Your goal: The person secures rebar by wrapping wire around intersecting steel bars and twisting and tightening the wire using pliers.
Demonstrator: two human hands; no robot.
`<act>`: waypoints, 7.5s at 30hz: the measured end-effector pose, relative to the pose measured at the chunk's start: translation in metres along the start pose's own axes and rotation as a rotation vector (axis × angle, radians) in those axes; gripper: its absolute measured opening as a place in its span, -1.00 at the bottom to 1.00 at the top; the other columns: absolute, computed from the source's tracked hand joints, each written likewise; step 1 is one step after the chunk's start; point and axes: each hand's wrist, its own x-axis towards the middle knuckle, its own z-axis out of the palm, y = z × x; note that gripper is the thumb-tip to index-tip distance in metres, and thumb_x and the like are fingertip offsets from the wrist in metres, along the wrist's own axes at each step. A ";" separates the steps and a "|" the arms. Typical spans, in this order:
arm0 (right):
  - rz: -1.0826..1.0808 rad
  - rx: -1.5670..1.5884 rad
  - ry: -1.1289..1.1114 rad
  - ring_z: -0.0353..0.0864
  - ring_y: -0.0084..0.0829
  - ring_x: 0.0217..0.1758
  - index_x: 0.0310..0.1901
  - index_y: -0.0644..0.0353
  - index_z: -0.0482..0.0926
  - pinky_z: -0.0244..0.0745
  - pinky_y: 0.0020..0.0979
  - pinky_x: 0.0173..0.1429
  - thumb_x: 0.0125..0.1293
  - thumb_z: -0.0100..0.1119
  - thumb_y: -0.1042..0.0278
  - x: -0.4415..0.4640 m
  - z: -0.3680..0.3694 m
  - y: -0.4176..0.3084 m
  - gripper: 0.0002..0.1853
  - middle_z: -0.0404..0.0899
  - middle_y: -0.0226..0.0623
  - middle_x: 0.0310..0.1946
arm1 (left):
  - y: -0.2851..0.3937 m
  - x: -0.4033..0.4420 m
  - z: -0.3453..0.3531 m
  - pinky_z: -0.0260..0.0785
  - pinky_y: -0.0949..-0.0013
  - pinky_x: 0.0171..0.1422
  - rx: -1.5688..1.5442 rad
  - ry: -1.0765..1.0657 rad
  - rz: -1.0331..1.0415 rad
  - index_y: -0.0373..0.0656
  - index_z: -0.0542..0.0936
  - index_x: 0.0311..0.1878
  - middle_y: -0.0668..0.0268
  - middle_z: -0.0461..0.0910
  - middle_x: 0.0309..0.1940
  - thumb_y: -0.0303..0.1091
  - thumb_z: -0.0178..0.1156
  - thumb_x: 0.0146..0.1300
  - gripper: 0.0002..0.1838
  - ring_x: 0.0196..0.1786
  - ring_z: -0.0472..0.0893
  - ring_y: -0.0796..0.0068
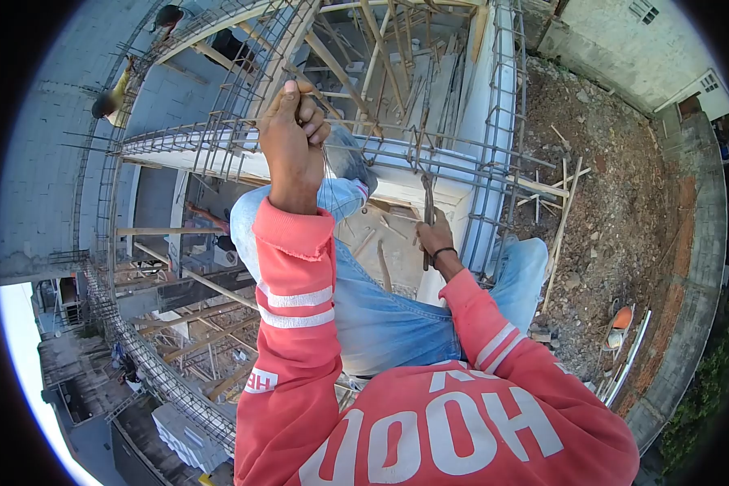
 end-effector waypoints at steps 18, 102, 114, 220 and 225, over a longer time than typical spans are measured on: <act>-0.084 -0.059 0.360 0.58 0.17 0.05 0.06 0.36 0.39 0.45 0.01 0.16 0.17 0.20 0.33 0.101 0.064 -0.012 -0.55 0.59 0.23 -0.10 | 0.001 -0.007 0.006 0.03 0.57 -0.45 -0.028 -0.018 -0.041 -0.13 0.51 -0.19 0.52 0.19 -0.54 -0.16 0.02 0.51 -0.75 -0.52 0.14 0.69; -0.154 0.216 -0.252 0.63 -0.38 -0.35 -0.15 0.30 0.52 0.53 -0.24 -0.24 0.29 0.13 0.31 0.028 -0.002 0.016 -0.78 0.57 -0.19 -0.47 | -0.014 -0.010 0.042 0.05 0.56 -0.47 0.019 -0.098 -0.037 -0.22 0.50 -0.05 0.49 0.22 -0.53 -0.19 -0.02 0.53 -0.72 -0.53 0.16 0.70; -0.718 -0.145 -0.120 0.54 -0.51 -0.46 -0.17 0.27 0.61 0.48 -0.39 -0.32 0.28 0.29 0.37 -0.033 -0.208 -0.085 -0.83 0.56 -0.37 -0.49 | -0.035 0.001 0.047 0.55 0.39 -0.10 -0.155 -0.174 -0.006 -0.37 0.50 0.06 0.33 0.49 -0.31 -0.31 0.04 0.50 -0.71 -0.20 0.57 0.49; -1.005 -0.025 0.052 0.55 -0.11 -0.50 -0.08 0.18 0.65 0.41 -0.28 -0.35 0.46 0.01 0.30 -0.108 -0.079 -0.081 -0.77 0.64 -0.09 -0.43 | -0.096 -0.004 0.031 0.36 0.50 -0.50 -0.084 0.037 -0.233 -0.33 0.58 -0.19 0.37 0.52 -0.49 -0.39 0.09 0.46 -0.81 -0.52 0.47 0.64; -0.757 -0.373 -0.071 0.66 -0.19 -0.37 -0.13 0.22 0.64 0.46 -0.28 -0.24 0.45 0.01 0.38 -0.095 -0.095 -0.052 -0.81 0.65 -0.11 -0.39 | -0.137 -0.025 0.025 0.43 0.49 -0.34 0.274 0.007 -0.317 -0.28 0.58 -0.15 0.39 0.55 -0.44 -0.36 0.07 0.47 -0.81 -0.44 0.53 0.62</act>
